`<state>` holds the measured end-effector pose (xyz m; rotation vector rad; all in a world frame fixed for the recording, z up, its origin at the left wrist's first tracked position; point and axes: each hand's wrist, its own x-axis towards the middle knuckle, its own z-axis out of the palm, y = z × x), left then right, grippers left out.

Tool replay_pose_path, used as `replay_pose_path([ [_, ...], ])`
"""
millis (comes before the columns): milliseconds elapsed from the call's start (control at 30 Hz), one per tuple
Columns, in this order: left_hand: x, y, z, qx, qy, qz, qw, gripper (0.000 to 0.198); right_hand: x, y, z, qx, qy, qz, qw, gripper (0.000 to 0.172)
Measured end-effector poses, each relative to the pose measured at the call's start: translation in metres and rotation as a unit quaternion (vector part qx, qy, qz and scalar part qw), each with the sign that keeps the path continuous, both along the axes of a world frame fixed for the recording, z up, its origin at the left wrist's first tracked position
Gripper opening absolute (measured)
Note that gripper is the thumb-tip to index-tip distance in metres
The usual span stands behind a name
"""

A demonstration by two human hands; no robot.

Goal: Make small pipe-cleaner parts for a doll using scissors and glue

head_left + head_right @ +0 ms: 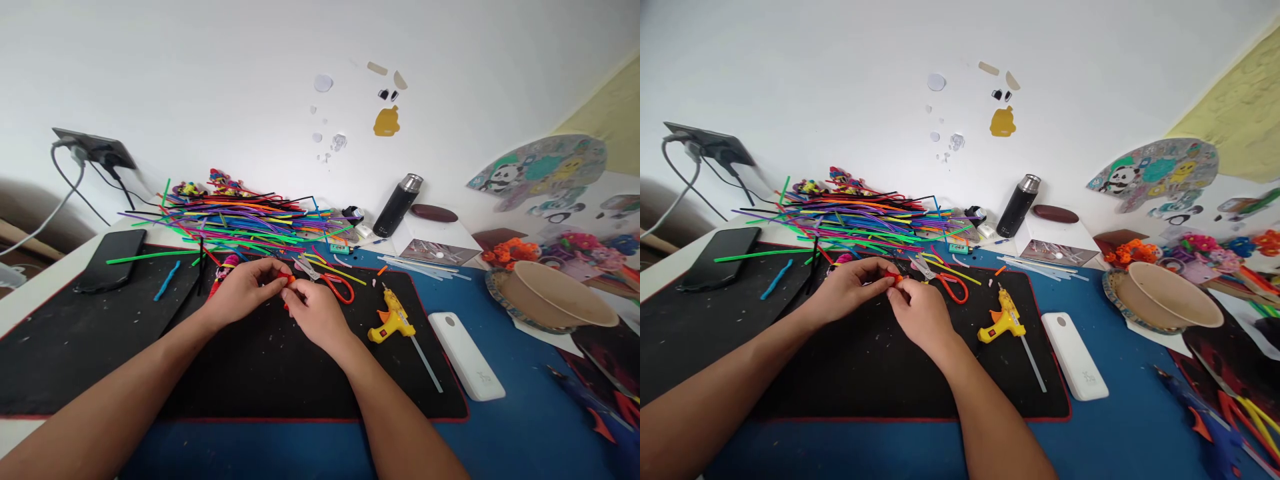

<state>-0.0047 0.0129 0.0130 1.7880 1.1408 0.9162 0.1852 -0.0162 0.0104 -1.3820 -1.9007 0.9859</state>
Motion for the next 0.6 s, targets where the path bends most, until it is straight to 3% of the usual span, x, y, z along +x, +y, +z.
replay_pose_path([
  [133, -0.0005, 0.0016, -0.0017, -0.027, -0.022, 0.003, 0.999, 0.027, 0.0000, -0.0003, 0.0016, -0.008, 0.016, 0.006, 1.000, 0.014],
  [600, -0.0012, 0.0013, -0.0001, -0.044, -0.011, -0.032, 0.998, 0.027, 0.0080, 0.0025, 0.0052, 0.119, -0.087, -0.033, 0.989, 0.021],
])
